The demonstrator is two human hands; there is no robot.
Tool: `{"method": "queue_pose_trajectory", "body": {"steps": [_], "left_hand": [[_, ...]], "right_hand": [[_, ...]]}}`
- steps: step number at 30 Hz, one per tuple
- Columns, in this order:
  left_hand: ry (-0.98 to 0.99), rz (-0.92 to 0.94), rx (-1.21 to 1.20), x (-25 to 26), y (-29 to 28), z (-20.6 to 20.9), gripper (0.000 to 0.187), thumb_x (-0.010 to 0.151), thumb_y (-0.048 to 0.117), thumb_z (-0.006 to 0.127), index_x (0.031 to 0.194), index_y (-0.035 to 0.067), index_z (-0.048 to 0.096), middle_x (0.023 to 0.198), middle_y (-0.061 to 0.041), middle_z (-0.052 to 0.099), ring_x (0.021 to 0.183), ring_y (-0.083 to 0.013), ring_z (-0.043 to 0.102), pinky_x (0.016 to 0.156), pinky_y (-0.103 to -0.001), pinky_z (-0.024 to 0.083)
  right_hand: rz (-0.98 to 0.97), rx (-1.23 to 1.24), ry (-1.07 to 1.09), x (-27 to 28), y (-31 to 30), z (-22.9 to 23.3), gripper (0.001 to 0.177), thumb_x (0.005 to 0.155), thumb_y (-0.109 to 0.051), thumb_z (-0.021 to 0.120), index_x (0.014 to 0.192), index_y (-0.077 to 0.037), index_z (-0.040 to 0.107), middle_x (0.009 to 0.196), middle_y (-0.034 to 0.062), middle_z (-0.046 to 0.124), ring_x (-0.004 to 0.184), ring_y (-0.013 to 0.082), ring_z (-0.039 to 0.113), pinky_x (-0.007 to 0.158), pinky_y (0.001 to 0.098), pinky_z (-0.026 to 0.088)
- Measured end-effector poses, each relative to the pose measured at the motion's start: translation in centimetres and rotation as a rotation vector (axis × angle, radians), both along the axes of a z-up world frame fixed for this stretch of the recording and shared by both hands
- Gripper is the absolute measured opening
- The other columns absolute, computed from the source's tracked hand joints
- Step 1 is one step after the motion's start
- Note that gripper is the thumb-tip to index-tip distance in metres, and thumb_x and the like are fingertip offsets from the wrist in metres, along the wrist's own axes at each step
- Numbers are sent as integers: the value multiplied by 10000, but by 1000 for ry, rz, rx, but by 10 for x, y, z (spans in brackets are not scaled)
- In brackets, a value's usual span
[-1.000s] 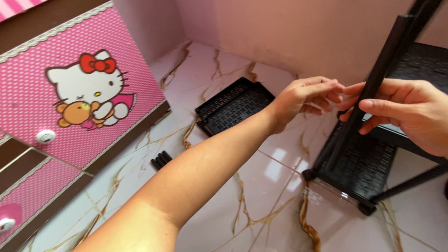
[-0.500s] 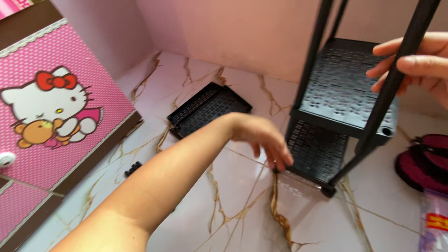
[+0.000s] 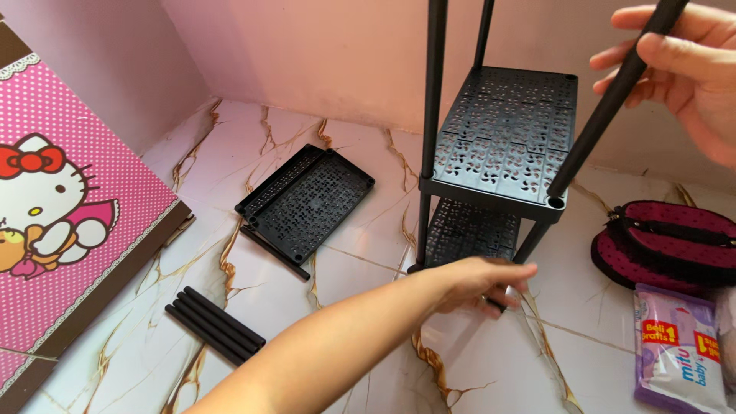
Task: The person assembles a black plastic multi-tier rack by inserting vertical poles into the corners of perforated trays and stacking them. They handle the trays and poles by hand, securing each layer before adding the next.
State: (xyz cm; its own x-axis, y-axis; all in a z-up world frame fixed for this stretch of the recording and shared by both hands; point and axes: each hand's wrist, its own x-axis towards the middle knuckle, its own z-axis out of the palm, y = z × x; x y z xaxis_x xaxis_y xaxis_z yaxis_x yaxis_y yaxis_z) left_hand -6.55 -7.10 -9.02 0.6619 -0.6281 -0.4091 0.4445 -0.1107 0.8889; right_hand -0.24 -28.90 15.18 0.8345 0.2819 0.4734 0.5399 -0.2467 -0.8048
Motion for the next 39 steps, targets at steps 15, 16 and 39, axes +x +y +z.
{"method": "queue_pose_trajectory", "body": {"steps": [15,16,39], "left_hand": [[-35,420,-429,23,-39,28,465,862,268,816,1214,41,614,1145,-65,655,1006,-192,682,896,-414,565],[-21,429,-442,24,-41,28,424,880,270,804,1193,36,636,1130,-64,663,987,-196,687,883,-406,570],[-104,438,-272,37,-20,58,387,876,364,750,1075,36,706,1022,-59,744,989,-203,753,839,-329,547]], "right_hand": [[-13,16,-34,-5,5,-4,266,1068,-122,534,1303,-29,616,1090,167,698,946,271,717,805,370,591],[26,52,-7,-5,4,-6,262,1071,-104,546,1308,-18,619,1098,171,700,957,280,716,829,385,590],[519,615,353,8,25,-16,143,886,20,507,953,-2,632,770,128,609,706,220,562,749,377,468]]}}
